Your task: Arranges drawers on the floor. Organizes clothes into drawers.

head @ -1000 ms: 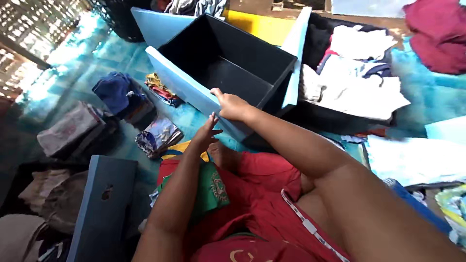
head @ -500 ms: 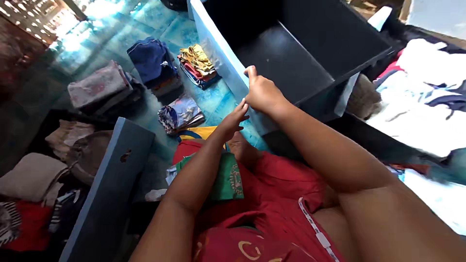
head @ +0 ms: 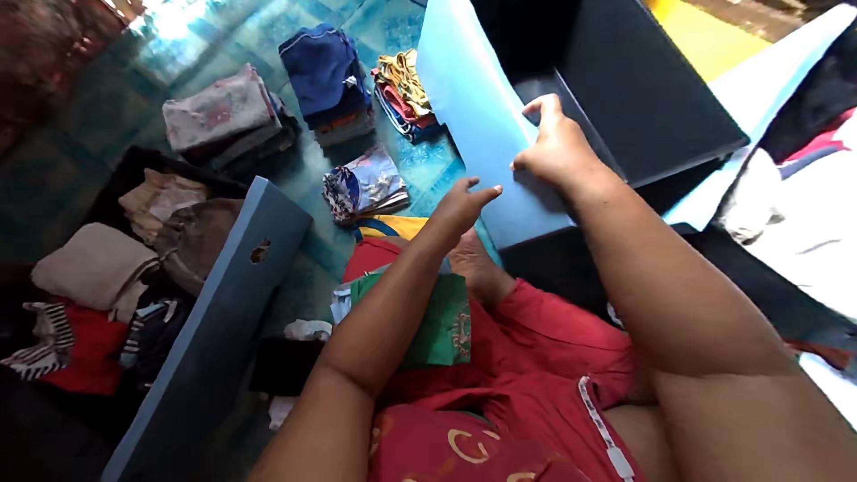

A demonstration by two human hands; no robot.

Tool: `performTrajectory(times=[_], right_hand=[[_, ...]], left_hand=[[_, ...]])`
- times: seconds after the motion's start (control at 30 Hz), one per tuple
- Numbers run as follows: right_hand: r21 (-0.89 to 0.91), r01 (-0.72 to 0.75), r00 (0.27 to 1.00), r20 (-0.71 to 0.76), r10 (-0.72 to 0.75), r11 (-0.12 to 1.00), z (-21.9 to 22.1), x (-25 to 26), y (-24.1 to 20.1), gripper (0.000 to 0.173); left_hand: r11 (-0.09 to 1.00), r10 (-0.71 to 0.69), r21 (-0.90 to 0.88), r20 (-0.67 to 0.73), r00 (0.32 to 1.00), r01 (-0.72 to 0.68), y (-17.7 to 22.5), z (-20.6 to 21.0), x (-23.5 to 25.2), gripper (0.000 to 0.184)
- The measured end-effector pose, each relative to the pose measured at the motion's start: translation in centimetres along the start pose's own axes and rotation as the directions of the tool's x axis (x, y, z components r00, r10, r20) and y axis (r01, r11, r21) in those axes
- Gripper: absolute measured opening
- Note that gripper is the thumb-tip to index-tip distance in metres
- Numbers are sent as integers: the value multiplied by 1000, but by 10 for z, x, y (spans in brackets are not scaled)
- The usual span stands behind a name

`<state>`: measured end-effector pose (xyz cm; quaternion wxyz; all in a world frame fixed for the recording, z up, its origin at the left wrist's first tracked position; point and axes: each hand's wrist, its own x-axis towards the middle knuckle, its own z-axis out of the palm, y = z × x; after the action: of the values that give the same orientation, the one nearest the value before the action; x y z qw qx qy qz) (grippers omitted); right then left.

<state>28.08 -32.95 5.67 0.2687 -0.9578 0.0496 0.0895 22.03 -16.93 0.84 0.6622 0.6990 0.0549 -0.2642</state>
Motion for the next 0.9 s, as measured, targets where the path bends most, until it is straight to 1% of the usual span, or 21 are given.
performTrajectory(times=[0.07, 0.13, 0.17, 0.23, 0.3, 0.33, 0.37, 0.43, 0.47, 0.53, 0.6, 0.63, 0.7, 0.77, 0.8, 0.83, 0.87, 0.9], right_hand=[[26, 1, 1000, 0, -1, 1000, 2, -3, 4, 84], [39, -6, 1000, -2, 6, 999, 7, -8, 6, 83], [36, -10, 1000, 3, 10, 999, 11, -10, 7, 83], [31, -12, 1000, 22, 11, 999, 19, -12, 9, 82], [43, -8, 1000, 27, 6, 999, 28, -10, 16, 81], [59, 1, 1000, 24, -3, 998, 32, -9, 21, 79], [79, 15, 1000, 23, -16, 997, 35, -9, 26, 78], [104, 43, 999, 16, -45, 994, 37, -12, 36, 75], [114, 52, 998, 14, -53, 992, 36, -14, 39, 75], [151, 53, 999, 2, -54, 987, 31, -19, 41, 76], [201, 39, 999, -17, -36, 979, 29, -23, 42, 77], [227, 33, 999, -22, -29, 973, 28, -25, 44, 76], [287, 37, 999, -22, -32, 957, 29, -29, 48, 73], [348, 58, 998, -23, -53, 936, 33, -33, 57, 71], [364, 64, 998, -22, -60, 929, 34, -34, 61, 70], [370, 54, 998, -10, -54, 927, 33, -34, 62, 69], [376, 27, 999, 17, -36, 926, 31, -34, 62, 68], [376, -4, 999, 47, -15, 927, 28, -33, 61, 68]], left_hand=[[994, 111, 6, -99, 989, -111, 20, -32, -22, 62], [985, 170, 65, -198, 965, -160, 33, -70, -34, 56], [985, 159, 103, -243, 957, -138, 33, -89, -35, 53], [976, 99, 213, -304, 947, -34, 22, -125, -31, 50], [934, 15, 346, -298, 955, 93, 7, -156, -28, 50], [915, -37, 376, -285, 958, 148, 2, -168, -28, 50], [912, -77, 367, -285, 955, 183, -1, -180, -29, 49], [945, -108, 255, -354, 929, 207, -1, -202, -27, 48], [967, -102, 172, -415, 904, 188, 1, -212, -23, 49], [995, -77, 15, -534, 842, 100, 4, -232, -2, 53], [992, -84, -123, -604, 793, 11, 6, -246, 27, 60], [985, -94, -169, -625, 775, -17, 6, -251, 44, 67], [983, -108, -183, -670, 735, -22, 8, -258, 81, 82], [992, -76, -126, -715, 694, -21, 9, -266, 115, 88], [993, -80, -119, -717, 693, -9, 14, -270, 125, 88], [989, -126, -146, -692, 711, 33, 26, -271, 127, 83], [976, -198, -199, -649, 735, 88, 42, -271, 124, 73], [964, -245, -234, -615, 750, 123, 46, -273, 127, 64]])
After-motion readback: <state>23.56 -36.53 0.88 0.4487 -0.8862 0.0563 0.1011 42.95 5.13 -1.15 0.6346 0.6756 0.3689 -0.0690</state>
